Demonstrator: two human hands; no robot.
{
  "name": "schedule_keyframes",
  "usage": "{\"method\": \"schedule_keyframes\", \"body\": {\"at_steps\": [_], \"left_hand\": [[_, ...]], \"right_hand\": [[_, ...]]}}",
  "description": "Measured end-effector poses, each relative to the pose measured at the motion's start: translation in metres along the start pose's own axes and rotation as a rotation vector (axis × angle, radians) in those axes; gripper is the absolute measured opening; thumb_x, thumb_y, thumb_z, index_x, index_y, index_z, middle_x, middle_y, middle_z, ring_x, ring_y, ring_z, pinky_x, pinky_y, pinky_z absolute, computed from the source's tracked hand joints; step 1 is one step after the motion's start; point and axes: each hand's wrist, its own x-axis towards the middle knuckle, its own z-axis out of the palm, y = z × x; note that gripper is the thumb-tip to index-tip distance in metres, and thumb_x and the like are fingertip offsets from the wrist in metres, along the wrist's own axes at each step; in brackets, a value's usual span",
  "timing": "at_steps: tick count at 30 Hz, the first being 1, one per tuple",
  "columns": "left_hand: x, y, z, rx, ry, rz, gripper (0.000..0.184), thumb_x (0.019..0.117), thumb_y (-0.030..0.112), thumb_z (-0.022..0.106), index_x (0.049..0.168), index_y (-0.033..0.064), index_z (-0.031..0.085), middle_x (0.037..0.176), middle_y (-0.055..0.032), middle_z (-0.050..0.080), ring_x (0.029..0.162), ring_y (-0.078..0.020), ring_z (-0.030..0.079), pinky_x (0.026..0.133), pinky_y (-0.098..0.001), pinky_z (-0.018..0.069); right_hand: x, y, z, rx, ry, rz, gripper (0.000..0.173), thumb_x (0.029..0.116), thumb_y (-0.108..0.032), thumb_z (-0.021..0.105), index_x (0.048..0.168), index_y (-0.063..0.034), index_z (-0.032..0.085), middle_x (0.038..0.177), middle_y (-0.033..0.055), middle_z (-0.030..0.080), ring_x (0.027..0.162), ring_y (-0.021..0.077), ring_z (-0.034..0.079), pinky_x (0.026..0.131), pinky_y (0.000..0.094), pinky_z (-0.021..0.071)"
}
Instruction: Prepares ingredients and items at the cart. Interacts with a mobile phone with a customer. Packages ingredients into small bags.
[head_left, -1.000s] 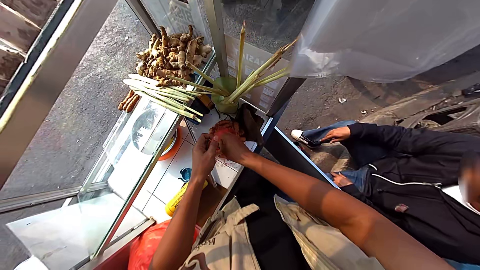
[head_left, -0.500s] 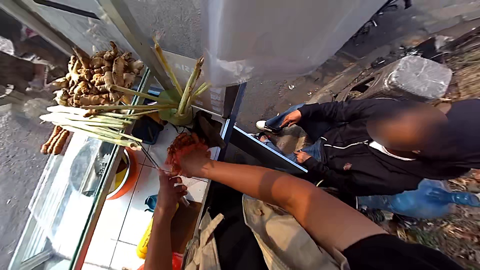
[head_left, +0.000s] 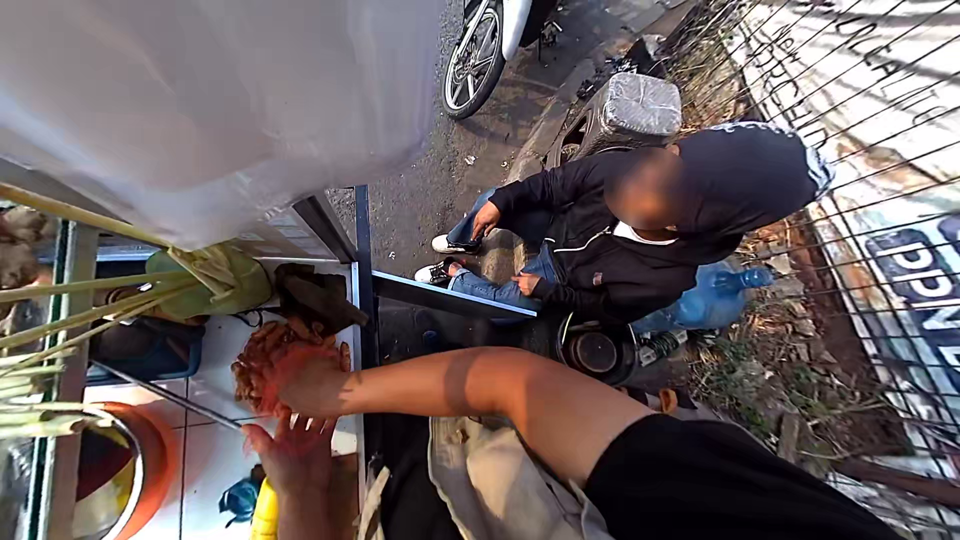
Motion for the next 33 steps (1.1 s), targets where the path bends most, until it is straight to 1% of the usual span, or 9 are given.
{"method": "schedule_keyframes", "body": {"at_steps": [3, 7, 12, 15, 18, 23, 26, 29, 33], "left_hand": [[0.003, 0.002, -0.001, -0.025, 0.006, 0.040, 0.081, 0.1014, 0.071, 0.004, 0.159, 0.0147, 0.019, 0.147, -0.0169, 0.046, 0.119, -0.0301, 0.060, 0.093, -0.0531, 0.0520], [0.005, -0.002, -0.005, -0.072, -0.010, 0.080, 0.077, 0.1028, 0.068, 0.005, 0.156, 0.0169, 0.027, 0.144, -0.0126, 0.050, 0.115, -0.0283, 0.061, 0.089, -0.0534, 0.0528], [0.005, -0.002, -0.006, -0.113, -0.013, 0.072, 0.074, 0.1045, 0.066, 0.008, 0.159, 0.0167, 0.020, 0.150, -0.0131, 0.044, 0.123, -0.0281, 0.058, 0.096, -0.0523, 0.0512], [0.006, 0.000, -0.008, -0.101, -0.032, 0.045, 0.073, 0.1050, 0.064, 0.009, 0.160, 0.0172, 0.019, 0.152, -0.0123, 0.043, 0.128, -0.0268, 0.054, 0.099, -0.0529, 0.0489], [0.009, -0.003, -0.011, -0.093, -0.036, 0.051, 0.069, 0.1062, 0.062, 0.011, 0.156, 0.0170, 0.026, 0.144, -0.0101, 0.050, 0.120, -0.0239, 0.058, 0.094, -0.0501, 0.0518], [0.002, -0.001, -0.005, -0.058, 0.014, 0.036, 0.063, 0.1093, 0.056, 0.013, 0.159, 0.0175, 0.020, 0.143, -0.0132, 0.049, 0.113, -0.0253, 0.062, 0.090, -0.0462, 0.0542], [0.005, -0.003, -0.008, -0.025, 0.027, 0.052, 0.063, 0.1103, 0.053, 0.014, 0.159, 0.0154, 0.024, 0.151, -0.0130, 0.044, 0.125, -0.0271, 0.056, 0.098, -0.0505, 0.0497], [0.005, -0.005, -0.009, -0.035, 0.012, 0.061, 0.063, 0.1102, 0.054, 0.017, 0.158, 0.0149, 0.028, 0.154, -0.0115, 0.042, 0.131, -0.0254, 0.051, 0.101, -0.0500, 0.0478], [0.006, -0.001, -0.007, -0.086, 0.051, 0.046, 0.058, 0.1118, 0.049, 0.021, 0.154, 0.0115, 0.034, 0.145, -0.0139, 0.050, 0.122, -0.0261, 0.058, 0.097, -0.0469, 0.0518]], "right_hand": [[0.005, 0.002, 0.002, 0.027, 0.035, 0.026, 0.051, 0.1030, -0.009, 0.054, 0.150, 0.0071, 0.042, 0.145, 0.0300, 0.051, 0.126, 0.0462, 0.056, 0.099, 0.0608, 0.0480], [0.011, 0.003, 0.013, -0.014, 0.075, -0.009, 0.046, 0.1033, -0.006, 0.053, 0.147, 0.0081, 0.045, 0.142, 0.0292, 0.054, 0.126, 0.0449, 0.057, 0.099, 0.0598, 0.0489], [0.020, 0.011, 0.014, 0.042, 0.194, -0.008, 0.073, 0.0896, -0.020, 0.075, 0.150, 0.0033, 0.042, 0.148, 0.0265, 0.048, 0.133, 0.0419, 0.051, 0.103, 0.0558, 0.0479], [0.023, 0.003, 0.020, -0.015, 0.181, -0.017, 0.061, 0.0966, -0.012, 0.065, 0.151, 0.0046, 0.041, 0.148, 0.0266, 0.048, 0.133, 0.0418, 0.052, 0.102, 0.0551, 0.0488], [0.026, -0.003, 0.023, -0.069, 0.110, -0.050, 0.058, 0.0963, -0.002, 0.062, 0.151, 0.0025, 0.043, 0.150, 0.0285, 0.046, 0.130, 0.0455, 0.053, 0.100, 0.0588, 0.0483], [0.035, 0.000, 0.003, -0.078, 0.006, -0.042, 0.065, 0.0918, -0.017, 0.072, 0.149, 0.0002, 0.047, 0.144, 0.0291, 0.052, 0.123, 0.0473, 0.057, 0.092, 0.0655, 0.0508], [0.040, -0.004, 0.012, -0.084, 0.055, -0.050, 0.064, 0.0926, -0.012, 0.070, 0.149, 0.0055, 0.044, 0.144, 0.0310, 0.051, 0.123, 0.0484, 0.057, 0.090, 0.0646, 0.0528], [0.031, -0.008, 0.025, -0.020, 0.119, -0.066, 0.057, 0.0988, -0.004, 0.059, 0.151, 0.0070, 0.040, 0.148, 0.0325, 0.048, 0.129, 0.0495, 0.054, 0.098, 0.0646, 0.0488], [0.042, -0.003, 0.022, -0.080, 0.089, -0.067, 0.059, 0.0905, -0.005, 0.070, 0.146, -0.0035, 0.051, 0.138, 0.0280, 0.055, 0.116, 0.0469, 0.061, 0.088, 0.0641, 0.0527]]}}
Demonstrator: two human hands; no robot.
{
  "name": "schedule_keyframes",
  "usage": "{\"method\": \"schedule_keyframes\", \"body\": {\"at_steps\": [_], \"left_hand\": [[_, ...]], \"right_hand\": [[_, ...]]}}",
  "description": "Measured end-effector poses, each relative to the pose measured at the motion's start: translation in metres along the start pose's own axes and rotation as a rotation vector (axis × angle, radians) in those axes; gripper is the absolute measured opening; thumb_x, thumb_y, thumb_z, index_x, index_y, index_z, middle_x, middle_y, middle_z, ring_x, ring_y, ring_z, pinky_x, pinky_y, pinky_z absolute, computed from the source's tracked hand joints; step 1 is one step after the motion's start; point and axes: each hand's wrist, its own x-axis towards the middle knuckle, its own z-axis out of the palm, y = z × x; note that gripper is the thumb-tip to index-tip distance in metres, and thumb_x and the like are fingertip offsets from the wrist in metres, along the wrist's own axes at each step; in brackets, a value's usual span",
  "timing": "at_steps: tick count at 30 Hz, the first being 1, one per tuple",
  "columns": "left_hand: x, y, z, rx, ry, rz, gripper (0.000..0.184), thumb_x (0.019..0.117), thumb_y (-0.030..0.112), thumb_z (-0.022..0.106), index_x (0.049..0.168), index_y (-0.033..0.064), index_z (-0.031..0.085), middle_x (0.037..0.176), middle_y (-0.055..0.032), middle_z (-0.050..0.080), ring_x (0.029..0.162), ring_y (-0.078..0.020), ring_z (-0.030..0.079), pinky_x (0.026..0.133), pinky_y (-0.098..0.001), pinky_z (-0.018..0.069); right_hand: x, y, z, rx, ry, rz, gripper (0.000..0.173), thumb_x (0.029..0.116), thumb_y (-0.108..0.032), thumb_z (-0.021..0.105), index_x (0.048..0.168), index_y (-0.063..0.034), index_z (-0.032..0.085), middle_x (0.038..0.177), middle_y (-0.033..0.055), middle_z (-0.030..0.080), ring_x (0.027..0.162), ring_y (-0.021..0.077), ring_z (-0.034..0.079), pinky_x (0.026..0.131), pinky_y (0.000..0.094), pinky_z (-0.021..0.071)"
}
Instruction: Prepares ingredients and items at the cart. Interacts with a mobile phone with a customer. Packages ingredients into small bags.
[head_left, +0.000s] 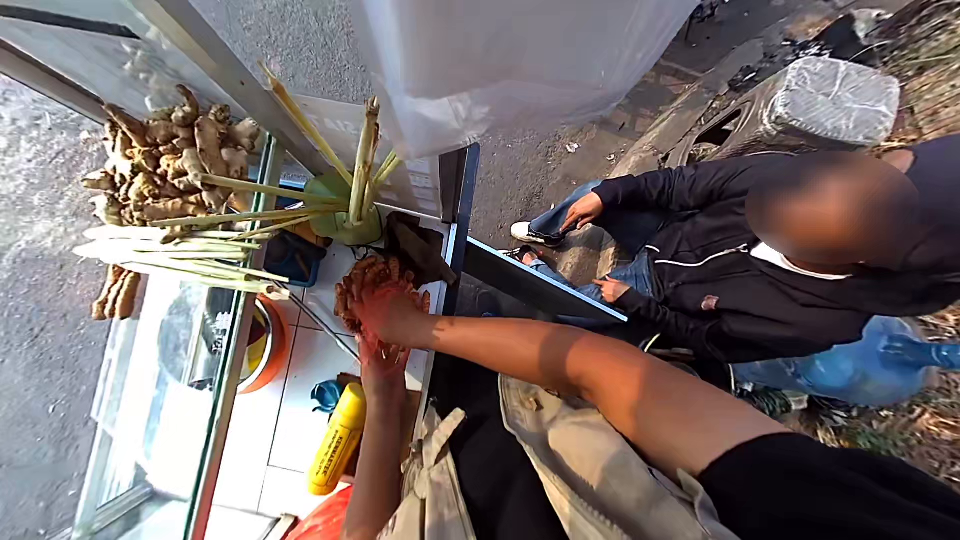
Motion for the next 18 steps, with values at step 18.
{"method": "schedule_keyframes", "body": {"at_steps": [18], "left_hand": [[0.004, 0.005, -0.005, 0.032, 0.020, -0.014, 0.056, 0.1124, 0.046, 0.024, 0.153, 0.0084, 0.035, 0.138, -0.0173, 0.053, 0.104, -0.0232, 0.064, 0.084, -0.0368, 0.0548]], "right_hand": [[-0.008, -0.012, -0.040, -0.046, -0.186, 0.082, 0.048, 0.0967, -0.030, 0.065, 0.135, -0.0017, 0.060, 0.119, 0.0264, 0.067, 0.115, 0.0463, 0.063, 0.091, 0.0696, 0.0485]]}}
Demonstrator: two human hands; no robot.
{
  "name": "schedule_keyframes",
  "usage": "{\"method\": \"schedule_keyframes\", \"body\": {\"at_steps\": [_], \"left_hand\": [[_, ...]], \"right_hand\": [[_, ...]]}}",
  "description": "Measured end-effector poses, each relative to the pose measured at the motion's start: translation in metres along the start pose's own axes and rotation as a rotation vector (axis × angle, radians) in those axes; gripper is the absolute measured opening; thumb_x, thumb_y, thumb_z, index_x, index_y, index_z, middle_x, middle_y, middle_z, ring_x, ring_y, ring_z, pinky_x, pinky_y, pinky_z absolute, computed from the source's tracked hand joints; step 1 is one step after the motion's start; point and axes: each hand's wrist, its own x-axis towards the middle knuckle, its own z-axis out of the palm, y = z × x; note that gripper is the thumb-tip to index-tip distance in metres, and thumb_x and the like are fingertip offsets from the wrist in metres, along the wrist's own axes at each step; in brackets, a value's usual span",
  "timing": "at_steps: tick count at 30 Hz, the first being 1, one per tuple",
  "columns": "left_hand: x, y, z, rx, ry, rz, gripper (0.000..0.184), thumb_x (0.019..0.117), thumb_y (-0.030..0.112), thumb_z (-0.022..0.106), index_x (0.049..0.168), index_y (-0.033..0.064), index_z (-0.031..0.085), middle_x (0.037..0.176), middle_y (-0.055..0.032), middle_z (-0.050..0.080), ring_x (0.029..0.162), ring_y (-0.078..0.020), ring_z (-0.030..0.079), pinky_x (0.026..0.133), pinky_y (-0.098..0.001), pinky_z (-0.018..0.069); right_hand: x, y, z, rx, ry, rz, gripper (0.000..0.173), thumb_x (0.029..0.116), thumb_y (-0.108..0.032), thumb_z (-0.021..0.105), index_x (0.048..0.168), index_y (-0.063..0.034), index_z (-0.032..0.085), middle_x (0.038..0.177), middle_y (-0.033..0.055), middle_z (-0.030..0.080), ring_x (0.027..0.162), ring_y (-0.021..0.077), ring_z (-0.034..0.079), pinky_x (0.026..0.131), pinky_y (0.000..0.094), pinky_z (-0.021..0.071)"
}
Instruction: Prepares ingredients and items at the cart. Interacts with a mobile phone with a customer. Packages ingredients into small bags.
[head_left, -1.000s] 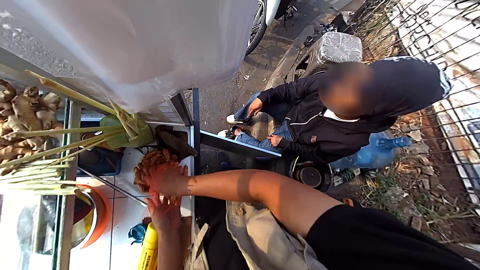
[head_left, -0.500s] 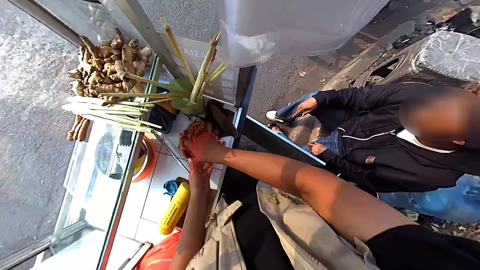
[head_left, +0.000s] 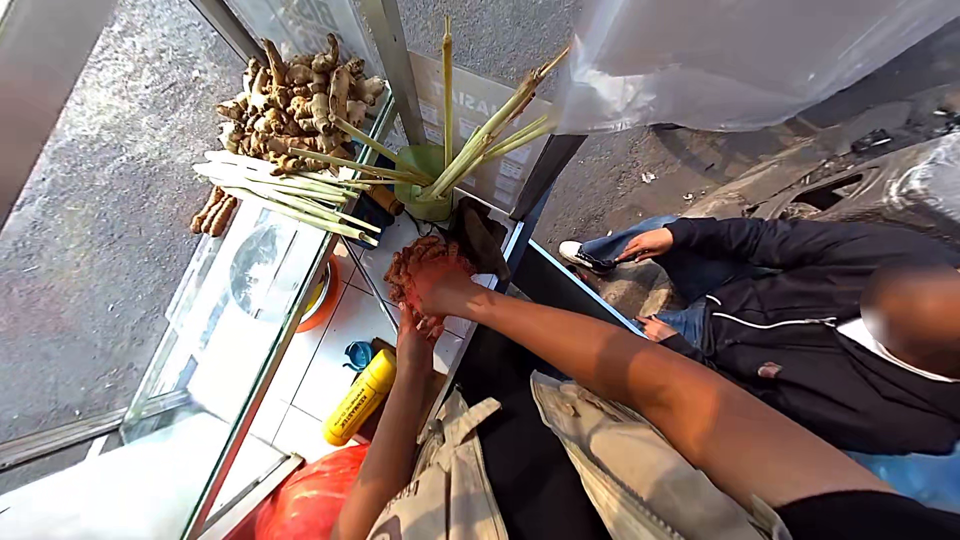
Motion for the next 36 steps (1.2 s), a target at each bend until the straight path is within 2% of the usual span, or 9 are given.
{"method": "schedule_keyframes", "body": {"at_steps": [3, 8, 11, 18, 23, 26, 29, 31, 36], "left_hand": [[-0.001, 0.005, 0.002, -0.027, -0.004, -0.002, 0.056, 0.1125, 0.045, 0.024, 0.153, 0.0089, 0.035, 0.136, -0.0168, 0.053, 0.099, -0.0225, 0.064, 0.082, -0.0351, 0.0551], [0.000, 0.006, 0.004, -0.060, -0.002, -0.013, 0.057, 0.1123, 0.047, 0.023, 0.154, 0.0080, 0.032, 0.140, -0.0170, 0.050, 0.095, -0.0211, 0.064, 0.080, -0.0333, 0.0550], [0.001, 0.007, 0.002, -0.089, 0.003, -0.028, 0.056, 0.1124, 0.046, 0.024, 0.153, 0.0083, 0.034, 0.135, -0.0160, 0.053, 0.094, -0.0213, 0.064, 0.079, -0.0339, 0.0558], [-0.008, 0.016, -0.003, -0.076, 0.080, -0.052, 0.057, 0.1119, 0.049, 0.024, 0.152, 0.0106, 0.038, 0.132, -0.0137, 0.054, 0.094, -0.0208, 0.063, 0.077, -0.0331, 0.0535], [-0.036, 0.022, -0.009, -0.127, 0.203, 0.274, 0.037, 0.1139, 0.032, 0.026, 0.122, 0.0107, 0.057, 0.085, 0.0034, 0.052, 0.065, -0.0063, 0.052, 0.059, -0.0204, 0.0462], [-0.062, 0.026, -0.003, -0.204, 0.097, 0.427, 0.040, 0.1137, 0.026, 0.021, 0.105, 0.0111, 0.057, 0.086, 0.0028, 0.059, 0.076, -0.0084, 0.061, 0.074, -0.0249, 0.0540], [-0.080, 0.026, 0.002, -0.266, -0.060, 0.509, 0.046, 0.1120, 0.037, 0.017, 0.120, 0.0090, 0.053, 0.111, -0.0025, 0.064, 0.103, -0.0151, 0.065, 0.094, -0.0355, 0.0541], [-0.090, 0.029, 0.003, -0.280, -0.134, 0.502, 0.050, 0.1099, 0.049, 0.022, 0.134, 0.0110, 0.042, 0.126, -0.0019, 0.059, 0.111, -0.0126, 0.063, 0.092, -0.0316, 0.0546], [-0.097, 0.042, 0.002, -0.445, -0.164, 0.328, 0.038, 0.1112, 0.041, 0.030, 0.127, 0.0162, 0.054, 0.099, -0.0016, 0.068, 0.086, -0.0103, 0.069, 0.071, -0.0281, 0.0596]], "right_hand": [[-0.015, -0.005, -0.034, 0.021, -0.309, 0.047, 0.050, 0.1070, -0.042, 0.047, 0.115, 0.0013, 0.071, 0.112, 0.0248, 0.069, 0.107, 0.0414, 0.066, 0.089, 0.0639, 0.0483], [-0.022, 0.000, -0.053, 0.185, -0.398, 0.067, 0.049, 0.1030, -0.036, 0.060, 0.135, 0.0010, 0.058, 0.097, 0.0181, 0.067, 0.080, 0.0267, 0.065, 0.070, 0.0452, 0.0524], [-0.027, 0.016, -0.054, 0.324, -0.399, -0.011, 0.034, 0.1019, -0.032, 0.062, 0.117, -0.0008, 0.061, 0.078, 0.0101, 0.061, 0.061, 0.0171, 0.057, 0.055, 0.0352, 0.0466], [-0.061, 0.047, -0.083, 0.641, -0.442, -0.083, 0.026, 0.1034, -0.022, 0.060, 0.123, -0.0060, 0.060, 0.085, 0.0095, 0.066, 0.066, 0.0171, 0.063, 0.052, 0.0324, 0.0483], [-0.083, 0.048, -0.103, 0.720, -0.468, -0.167, 0.021, 0.1055, -0.020, 0.058, 0.121, -0.0067, 0.059, 0.084, 0.0079, 0.065, 0.065, 0.0136, 0.061, 0.051, 0.0271, 0.0466], [-0.087, 0.033, -0.095, 0.735, -0.436, -0.224, 0.018, 0.1047, -0.020, 0.060, 0.117, -0.0063, 0.061, 0.082, 0.0058, 0.067, 0.063, 0.0097, 0.063, 0.047, 0.0226, 0.0461], [-0.090, 0.004, -0.085, 0.609, -0.405, -0.264, 0.021, 0.1045, -0.024, 0.061, 0.118, -0.0075, 0.061, 0.077, 0.0032, 0.066, 0.058, 0.0075, 0.059, 0.047, 0.0226, 0.0438], [-0.087, -0.014, -0.072, 0.467, -0.344, -0.283, 0.028, 0.1037, -0.029, 0.062, 0.123, -0.0080, 0.060, 0.081, 0.0053, 0.065, 0.061, 0.0110, 0.059, 0.053, 0.0286, 0.0472], [-0.091, -0.049, -0.050, 0.181, -0.215, -0.277, 0.042, 0.0966, -0.033, 0.069, 0.127, -0.0079, 0.055, 0.101, 0.0129, 0.067, 0.091, 0.0273, 0.068, 0.078, 0.0489, 0.0550]]}}
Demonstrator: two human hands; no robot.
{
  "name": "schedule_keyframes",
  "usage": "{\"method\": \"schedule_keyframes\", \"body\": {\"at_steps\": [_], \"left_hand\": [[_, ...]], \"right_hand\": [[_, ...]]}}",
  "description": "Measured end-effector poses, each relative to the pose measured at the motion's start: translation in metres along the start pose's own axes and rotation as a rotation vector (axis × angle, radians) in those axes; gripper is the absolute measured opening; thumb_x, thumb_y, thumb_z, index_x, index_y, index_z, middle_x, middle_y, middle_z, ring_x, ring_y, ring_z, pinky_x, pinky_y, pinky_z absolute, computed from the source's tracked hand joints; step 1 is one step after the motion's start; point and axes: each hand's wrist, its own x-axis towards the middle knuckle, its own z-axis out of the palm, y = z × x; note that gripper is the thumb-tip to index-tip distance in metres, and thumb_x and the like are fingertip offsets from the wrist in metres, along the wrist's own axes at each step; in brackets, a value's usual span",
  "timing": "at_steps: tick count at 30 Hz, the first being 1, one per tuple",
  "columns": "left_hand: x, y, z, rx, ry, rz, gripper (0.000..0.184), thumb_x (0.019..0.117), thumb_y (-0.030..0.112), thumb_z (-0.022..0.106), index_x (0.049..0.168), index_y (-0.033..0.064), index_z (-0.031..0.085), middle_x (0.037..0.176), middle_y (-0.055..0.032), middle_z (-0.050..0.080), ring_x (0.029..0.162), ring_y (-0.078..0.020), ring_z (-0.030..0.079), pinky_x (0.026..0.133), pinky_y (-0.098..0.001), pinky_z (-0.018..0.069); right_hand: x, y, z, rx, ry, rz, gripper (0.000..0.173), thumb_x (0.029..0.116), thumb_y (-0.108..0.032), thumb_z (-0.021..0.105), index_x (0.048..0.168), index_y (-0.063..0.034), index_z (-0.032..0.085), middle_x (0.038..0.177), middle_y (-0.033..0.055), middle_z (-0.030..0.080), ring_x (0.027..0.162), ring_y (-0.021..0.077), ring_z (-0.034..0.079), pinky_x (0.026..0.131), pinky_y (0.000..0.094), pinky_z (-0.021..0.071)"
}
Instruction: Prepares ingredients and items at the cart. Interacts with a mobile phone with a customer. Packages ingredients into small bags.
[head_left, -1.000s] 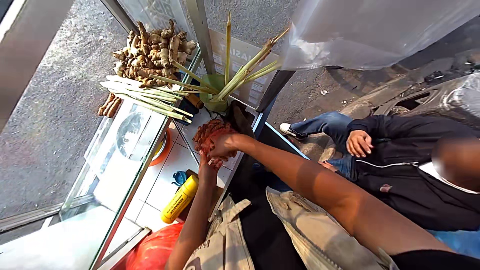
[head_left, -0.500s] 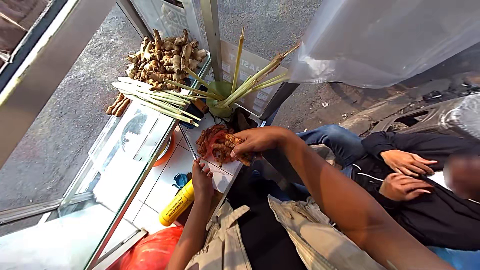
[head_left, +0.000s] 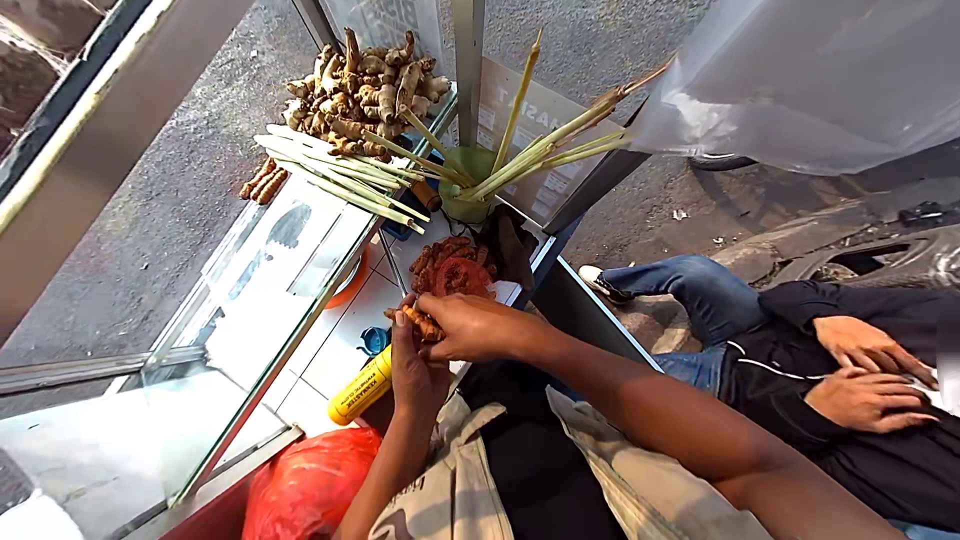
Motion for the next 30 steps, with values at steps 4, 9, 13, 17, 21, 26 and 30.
{"method": "schedule_keyframes", "body": {"at_steps": [4, 9, 13, 17, 21, 26, 30], "left_hand": [[0.007, 0.008, -0.005, -0.218, 0.053, -0.055, 0.049, 0.1110, 0.042, 0.024, 0.110, 0.0126, 0.063, 0.087, -0.0035, 0.069, 0.078, -0.0129, 0.069, 0.071, -0.0310, 0.0598], [0.008, 0.013, -0.013, -0.457, 0.096, -0.127, 0.048, 0.1077, 0.046, 0.029, 0.104, 0.0110, 0.063, 0.092, -0.0083, 0.069, 0.082, -0.0192, 0.071, 0.070, -0.0373, 0.0609], [0.009, 0.013, -0.013, -0.478, 0.113, -0.141, 0.053, 0.1067, 0.054, 0.029, 0.105, 0.0118, 0.061, 0.093, -0.0087, 0.068, 0.086, -0.0212, 0.070, 0.075, -0.0403, 0.0607], [0.009, 0.013, -0.017, -0.431, 0.075, -0.169, 0.071, 0.1011, 0.070, 0.029, 0.115, 0.0083, 0.061, 0.101, -0.0125, 0.069, 0.092, -0.0244, 0.071, 0.078, -0.0430, 0.0616], [0.008, 0.009, -0.025, -0.230, 0.006, -0.141, 0.043, 0.1107, 0.041, 0.035, 0.115, 0.0070, 0.061, 0.097, -0.0106, 0.071, 0.080, -0.0176, 0.072, 0.069, -0.0316, 0.0622], [0.007, 0.011, -0.022, -0.028, 0.033, -0.143, 0.018, 0.1100, 0.019, 0.042, 0.113, 0.0071, 0.055, 0.085, -0.0073, 0.066, 0.061, -0.0100, 0.064, 0.052, -0.0215, 0.0547], [0.006, 0.012, -0.020, -0.032, 0.026, -0.149, 0.021, 0.1106, 0.020, 0.039, 0.113, 0.0063, 0.055, 0.084, -0.0079, 0.068, 0.064, -0.0126, 0.067, 0.060, -0.0266, 0.0595]], "right_hand": [[-0.001, -0.005, 0.003, 0.028, -0.011, -0.003, 0.045, 0.0966, -0.023, 0.071, 0.133, -0.0069, 0.051, 0.107, 0.0144, 0.066, 0.093, 0.0255, 0.069, 0.080, 0.0448, 0.0571], [-0.003, -0.002, 0.002, 0.108, -0.004, -0.030, 0.041, 0.0991, -0.023, 0.069, 0.134, -0.0076, 0.052, 0.110, 0.0127, 0.066, 0.093, 0.0214, 0.069, 0.084, 0.0413, 0.0576], [0.001, 0.007, 0.008, 0.198, 0.077, -0.040, 0.039, 0.1000, -0.026, 0.067, 0.133, -0.0101, 0.054, 0.101, 0.0105, 0.067, 0.077, 0.0170, 0.068, 0.069, 0.0365, 0.0584], [0.003, 0.014, 0.007, 0.351, 0.143, -0.048, 0.039, 0.0969, -0.027, 0.073, 0.127, -0.0086, 0.058, 0.097, 0.0104, 0.067, 0.072, 0.0160, 0.066, 0.063, 0.0346, 0.0565], [0.004, 0.019, 0.007, 0.266, 0.191, -0.078, 0.041, 0.0908, -0.030, 0.079, 0.121, -0.0088, 0.061, 0.098, 0.0084, 0.069, 0.088, 0.0173, 0.067, 0.081, 0.0413, 0.0565], [0.000, 0.014, 0.010, -0.002, 0.287, -0.054, 0.038, 0.0886, -0.029, 0.080, 0.117, -0.0099, 0.064, 0.101, 0.0090, 0.065, 0.091, 0.0232, 0.066, 0.079, 0.0466, 0.0552], [-0.003, 0.007, 0.019, -0.227, 0.357, -0.062, 0.040, 0.0871, -0.030, 0.081, 0.115, -0.0071, 0.063, 0.102, 0.0120, 0.063, 0.088, 0.0280, 0.068, 0.072, 0.0480, 0.0569]]}}
